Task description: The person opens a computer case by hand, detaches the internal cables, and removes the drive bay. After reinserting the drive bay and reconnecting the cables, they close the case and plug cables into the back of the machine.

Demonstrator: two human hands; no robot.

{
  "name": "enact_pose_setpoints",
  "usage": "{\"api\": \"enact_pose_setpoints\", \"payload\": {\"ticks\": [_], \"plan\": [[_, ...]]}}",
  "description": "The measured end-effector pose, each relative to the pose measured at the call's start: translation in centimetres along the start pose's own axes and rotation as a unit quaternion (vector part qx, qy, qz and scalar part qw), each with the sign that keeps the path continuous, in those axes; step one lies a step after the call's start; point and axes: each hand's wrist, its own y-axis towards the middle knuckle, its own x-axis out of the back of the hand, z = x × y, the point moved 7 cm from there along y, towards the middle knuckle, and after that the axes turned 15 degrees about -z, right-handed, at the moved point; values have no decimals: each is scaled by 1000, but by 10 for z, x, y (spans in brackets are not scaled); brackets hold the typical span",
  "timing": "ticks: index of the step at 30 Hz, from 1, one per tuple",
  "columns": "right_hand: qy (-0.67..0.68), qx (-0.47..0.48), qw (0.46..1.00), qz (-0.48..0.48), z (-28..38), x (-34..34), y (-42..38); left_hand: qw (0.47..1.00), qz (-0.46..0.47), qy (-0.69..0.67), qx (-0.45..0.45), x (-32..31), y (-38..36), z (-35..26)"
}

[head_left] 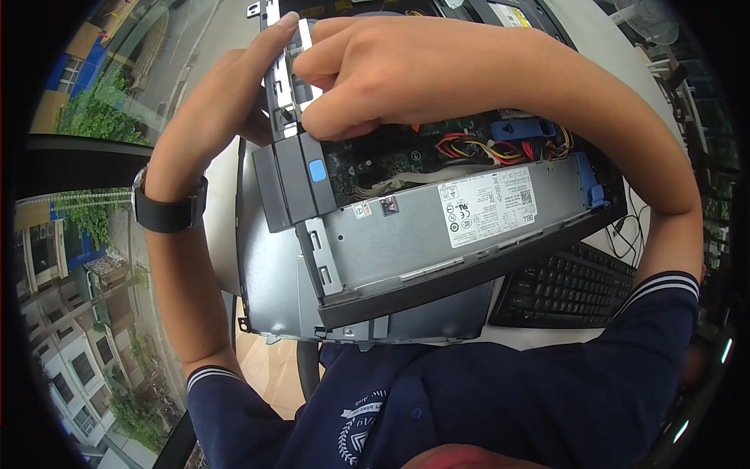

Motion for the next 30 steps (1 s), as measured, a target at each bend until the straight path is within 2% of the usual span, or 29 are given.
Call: {"api": "enact_pose_setpoints", "payload": {"ticks": [2,5,8,11,13,17,18,19,20,21,22,23,24,25,26,27,28,30], "plan": [[7,-4,1000,-3,0,0,0,1000,2,0,-2,0,0,1],[-1,94,996,-2,2,3,-2,1000,-1,17,-17,1,-1,-2],[-30,16,999,-21,1,-2,-2,1000,3,13,-1,0,0,-1],[-6,22,998,-61,-3,-6,-7,1000,-1,-6,16,-1,2,3],[-1,0,1000,-21,-4,-6,-8,999,-20,-25,20,0,2,1],[63,-96,993,-14,-4,20,-8,991,-26,25,130,8,1,-7],[97,-130,985,-55,-9,36,-8,990,-39,42,133,11,0,-10],[184,-235,949,-105,-13,52,-14,988,-54,58,135,15,-3,-14],[231,-284,913,-182,-20,62,-21,987,-96,81,99,22,-6,-26],[276,-328,866,-256,-27,71,-29,976,-183,116,9,33,-8,-37],[244,-373,851,-277,-26,84,-37,967,-220,128,-25,42,-14,-53],[266,-405,807,-338,-25,90,-45,956,-253,139,-58,47,-23,-72],[288,-412,779,-375,-24,92,-51,955,-278,84,-64,50,-32,-87],[310,-421,747,-411,-21,96,-57,953,-277,12,-122,47,-42,-102],[306,-444,733,-414,-14,99,-61,959,-228,-44,-161,39,-51,-119],[314,-455,718,-423,-11,99,-63,973,-156,-15,-169,32,-62,-136],[323,-466,701,-433,-8,97,-65,967,-137,-32,-212,23,-68,-146],[339,-494,669,-440,-1,91,-67,956,-156,-27,-246,15,-75,-164]]}}
